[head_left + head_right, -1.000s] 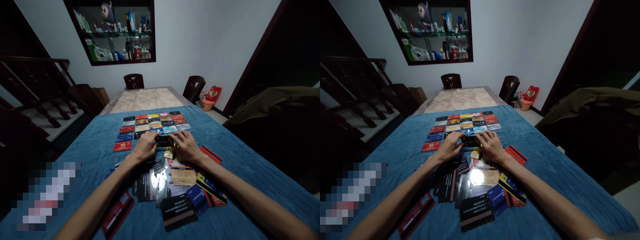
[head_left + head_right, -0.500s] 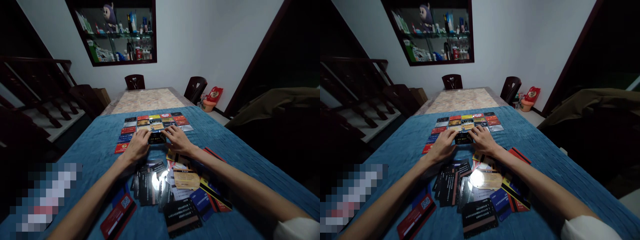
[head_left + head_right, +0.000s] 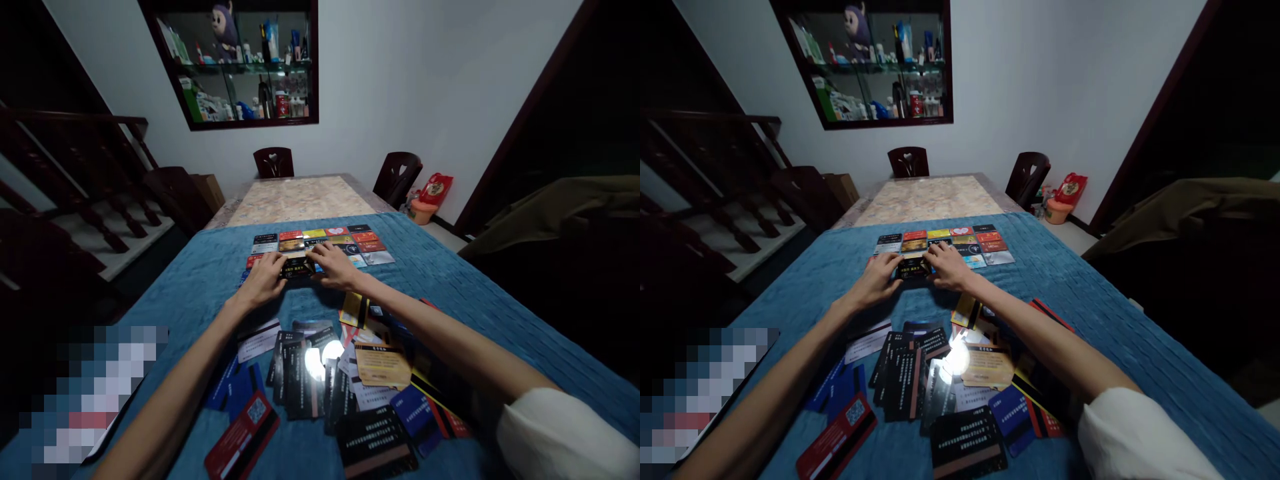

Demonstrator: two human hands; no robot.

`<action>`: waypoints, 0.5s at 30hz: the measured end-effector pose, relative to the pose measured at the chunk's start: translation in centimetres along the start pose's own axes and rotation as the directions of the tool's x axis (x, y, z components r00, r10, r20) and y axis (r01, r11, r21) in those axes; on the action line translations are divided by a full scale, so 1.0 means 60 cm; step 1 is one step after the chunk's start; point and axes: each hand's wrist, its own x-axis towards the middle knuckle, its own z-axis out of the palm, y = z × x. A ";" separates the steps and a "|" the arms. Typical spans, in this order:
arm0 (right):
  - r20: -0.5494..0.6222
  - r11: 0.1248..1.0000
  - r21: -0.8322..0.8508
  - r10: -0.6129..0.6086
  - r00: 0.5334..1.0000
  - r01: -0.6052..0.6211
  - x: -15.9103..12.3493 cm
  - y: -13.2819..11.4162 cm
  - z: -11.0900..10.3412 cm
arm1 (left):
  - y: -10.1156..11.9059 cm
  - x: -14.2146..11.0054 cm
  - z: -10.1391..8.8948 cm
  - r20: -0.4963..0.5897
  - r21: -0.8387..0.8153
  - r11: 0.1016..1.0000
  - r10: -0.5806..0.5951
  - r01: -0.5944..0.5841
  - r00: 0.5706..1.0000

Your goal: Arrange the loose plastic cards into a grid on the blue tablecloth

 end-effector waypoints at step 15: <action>0.193 0.999 -0.009 0.036 0.980 -0.035 0.044 -0.006 0.020 | -0.036 0.007 0.012 0.146 0.009 0.995 -0.098 0.097 0.984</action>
